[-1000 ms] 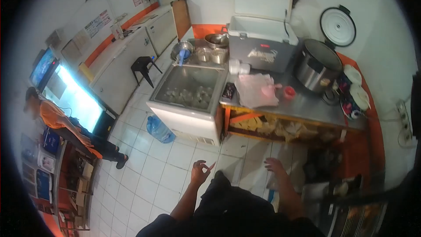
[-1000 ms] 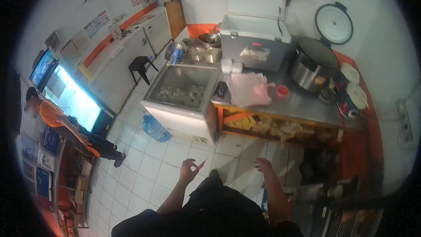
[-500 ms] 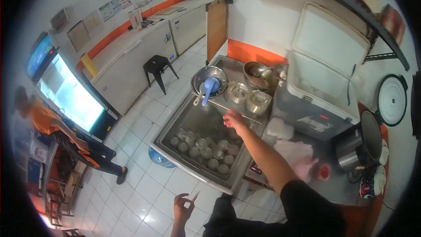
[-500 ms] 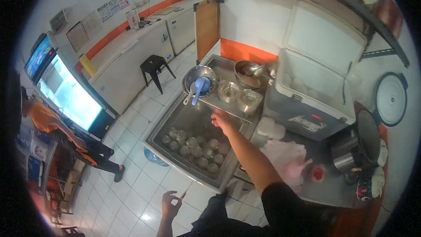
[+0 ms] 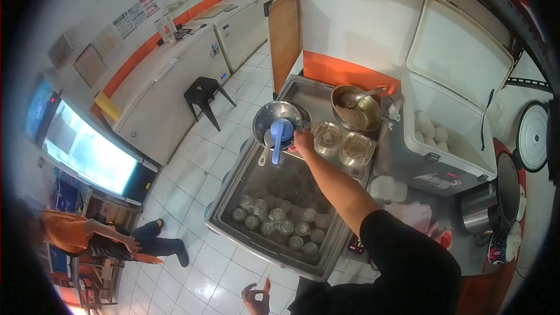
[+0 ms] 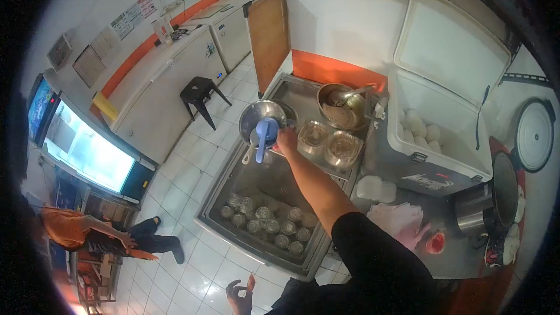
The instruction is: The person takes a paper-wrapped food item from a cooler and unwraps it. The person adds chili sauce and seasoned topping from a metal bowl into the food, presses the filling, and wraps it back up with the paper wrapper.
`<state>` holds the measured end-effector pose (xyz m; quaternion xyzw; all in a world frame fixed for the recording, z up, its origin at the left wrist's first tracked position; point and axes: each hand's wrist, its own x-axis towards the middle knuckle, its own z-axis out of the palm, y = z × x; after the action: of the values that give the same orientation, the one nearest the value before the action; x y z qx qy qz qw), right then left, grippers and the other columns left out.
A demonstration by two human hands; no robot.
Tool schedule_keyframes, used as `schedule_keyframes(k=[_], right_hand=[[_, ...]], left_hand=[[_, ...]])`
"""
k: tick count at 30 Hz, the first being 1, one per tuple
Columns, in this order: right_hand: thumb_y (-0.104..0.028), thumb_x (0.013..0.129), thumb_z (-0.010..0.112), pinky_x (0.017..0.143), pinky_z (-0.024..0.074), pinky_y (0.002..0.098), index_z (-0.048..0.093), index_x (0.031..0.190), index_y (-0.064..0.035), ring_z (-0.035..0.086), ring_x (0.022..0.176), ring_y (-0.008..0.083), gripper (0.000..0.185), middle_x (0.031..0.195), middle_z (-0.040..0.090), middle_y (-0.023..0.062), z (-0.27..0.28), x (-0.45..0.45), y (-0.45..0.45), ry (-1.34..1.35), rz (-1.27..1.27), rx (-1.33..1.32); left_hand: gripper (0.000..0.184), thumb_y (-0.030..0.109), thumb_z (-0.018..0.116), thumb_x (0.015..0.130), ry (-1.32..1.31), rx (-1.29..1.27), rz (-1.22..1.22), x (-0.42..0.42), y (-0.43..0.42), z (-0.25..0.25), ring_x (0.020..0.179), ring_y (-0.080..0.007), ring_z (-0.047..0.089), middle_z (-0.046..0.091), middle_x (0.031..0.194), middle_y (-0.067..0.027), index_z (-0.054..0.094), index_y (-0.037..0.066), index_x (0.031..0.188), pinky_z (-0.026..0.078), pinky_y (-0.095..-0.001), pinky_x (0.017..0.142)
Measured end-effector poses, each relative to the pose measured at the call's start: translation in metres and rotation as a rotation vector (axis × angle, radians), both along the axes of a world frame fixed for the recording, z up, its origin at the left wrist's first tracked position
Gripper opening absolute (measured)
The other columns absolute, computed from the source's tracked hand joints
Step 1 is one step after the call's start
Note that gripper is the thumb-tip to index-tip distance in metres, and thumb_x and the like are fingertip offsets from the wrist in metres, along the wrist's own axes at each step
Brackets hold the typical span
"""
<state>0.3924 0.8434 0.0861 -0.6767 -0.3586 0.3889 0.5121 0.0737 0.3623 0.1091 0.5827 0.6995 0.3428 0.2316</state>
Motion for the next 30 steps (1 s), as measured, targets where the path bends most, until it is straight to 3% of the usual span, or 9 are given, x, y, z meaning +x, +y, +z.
schedule_keyframes(k=[2, 6, 8, 16, 18, 20, 25, 27, 30], right_hand=[[-0.014, 0.091, 0.044, 0.043, 0.0567, 0.0425, 0.043, 0.108, 0.0077, 0.063, 0.050, 0.0371, 0.027, 0.075, 0.061, 0.0309, 0.003, 0.008, 0.002, 0.324, 0.093, 0.011], [-0.017, 0.094, 0.043, 0.047, 0.0586, 0.0421, 0.040, 0.106, 0.0131, 0.066, 0.056, 0.0370, 0.032, 0.075, 0.061, 0.0302, 0.025, 0.023, -0.001, 0.498, 0.093, 0.019], [-0.016, 0.094, 0.042, 0.050, 0.0594, 0.0420, 0.039, 0.103, 0.0116, 0.066, 0.058, 0.0363, 0.030, 0.075, 0.062, 0.0288, 0.042, 0.044, -0.005, 0.481, 0.095, 0.022], [-0.013, 0.095, 0.038, 0.059, 0.0608, 0.0438, 0.041, 0.106, 0.0069, 0.068, 0.067, 0.0354, 0.023, 0.082, 0.062, 0.0256, 0.092, 0.146, -0.027, 0.474, -0.198, 0.272], [-0.013, 0.093, 0.042, 0.055, 0.0609, 0.0437, 0.040, 0.104, 0.0090, 0.067, 0.063, 0.0384, 0.024, 0.080, 0.060, 0.0267, 0.102, 0.171, -0.034, 0.530, -0.296, 0.313], [-0.013, 0.093, 0.042, 0.056, 0.0612, 0.0442, 0.040, 0.105, 0.0097, 0.067, 0.063, 0.0384, 0.025, 0.082, 0.060, 0.0273, 0.102, 0.183, -0.041, 0.497, -0.311, 0.327], [-0.014, 0.093, 0.041, 0.064, 0.0612, 0.0429, 0.042, 0.114, 0.0049, 0.066, 0.066, 0.0343, 0.028, 0.087, 0.061, 0.0229, 0.057, 0.197, -0.029, 0.498, -0.445, 0.248], [-0.015, 0.094, 0.044, 0.058, 0.0622, 0.0443, 0.041, 0.113, 0.0127, 0.066, 0.063, 0.0377, 0.034, 0.085, 0.059, 0.0279, 0.046, 0.194, -0.024, 0.514, -0.609, 0.278], [-0.015, 0.094, 0.046, 0.060, 0.0619, 0.0434, 0.043, 0.113, 0.0110, 0.065, 0.062, 0.0360, 0.033, 0.086, 0.059, 0.0265, 0.023, 0.209, -0.017, 0.645, -0.667, 0.131]], left_hand=[[0.012, 0.010, 0.076, 0.073, -0.005, -0.003, 0.009, 0.005, 0.012, 0.007, 0.101, -0.0335, 0.056, 0.063, 0.104, -0.0146, 0.064, 0.008, 0.073, 0.046, -0.0467, 0.086], [0.010, 0.010, 0.075, 0.074, -0.006, 0.030, -0.067, 0.003, 0.032, -0.005, 0.103, -0.0325, 0.055, 0.062, 0.108, -0.0141, 0.065, 0.009, 0.074, 0.045, -0.0483, 0.088], [0.023, 0.007, 0.078, 0.067, 0.115, 0.106, -0.018, 0.010, 0.042, -0.007, 0.094, -0.0328, 0.058, 0.062, 0.098, -0.0134, 0.055, 0.007, 0.064, 0.046, -0.0429, 0.079], [0.020, 0.010, 0.076, 0.071, 0.063, 0.101, -0.085, 0.015, 0.083, -0.011, 0.097, -0.0328, 0.057, 0.063, 0.100, -0.0129, 0.056, 0.007, 0.066, 0.044, -0.0448, 0.084], [0.022, 0.010, 0.077, 0.070, 0.083, 0.102, -0.087, 0.023, 0.094, -0.003, 0.095, -0.0321, 0.058, 0.064, 0.098, -0.0129, 0.055, 0.007, 0.065, 0.045, -0.0440, 0.082], [0.022, 0.002, 0.077, 0.065, 0.108, 0.162, -0.104, 0.023, 0.098, -0.007, 0.094, -0.0325, 0.057, 0.062, 0.098, -0.0128, 0.057, 0.009, 0.069, 0.045, -0.0429, 0.077], [0.020, 0.003, 0.077, 0.064, 0.077, 0.116, -0.131, 0.018, 0.099, -0.006, 0.097, -0.0321, 0.056, 0.062, 0.102, -0.0110, 0.059, 0.009, 0.071, 0.045, -0.0434, 0.081], [0.020, 0.003, 0.077, 0.064, 0.085, 0.107, -0.116, 0.016, 0.098, -0.003, 0.097, -0.0318, 0.056, 0.062, 0.102, -0.0110, 0.059, 0.009, 0.071, 0.045, -0.0432, 0.081], [0.020, 0.003, 0.077, 0.064, 0.092, 0.109, -0.094, 0.010, 0.093, -0.004, 0.097, -0.0314, 0.056, 0.062, 0.103, -0.0111, 0.059, 0.009, 0.071, 0.045, -0.0426, 0.080]])
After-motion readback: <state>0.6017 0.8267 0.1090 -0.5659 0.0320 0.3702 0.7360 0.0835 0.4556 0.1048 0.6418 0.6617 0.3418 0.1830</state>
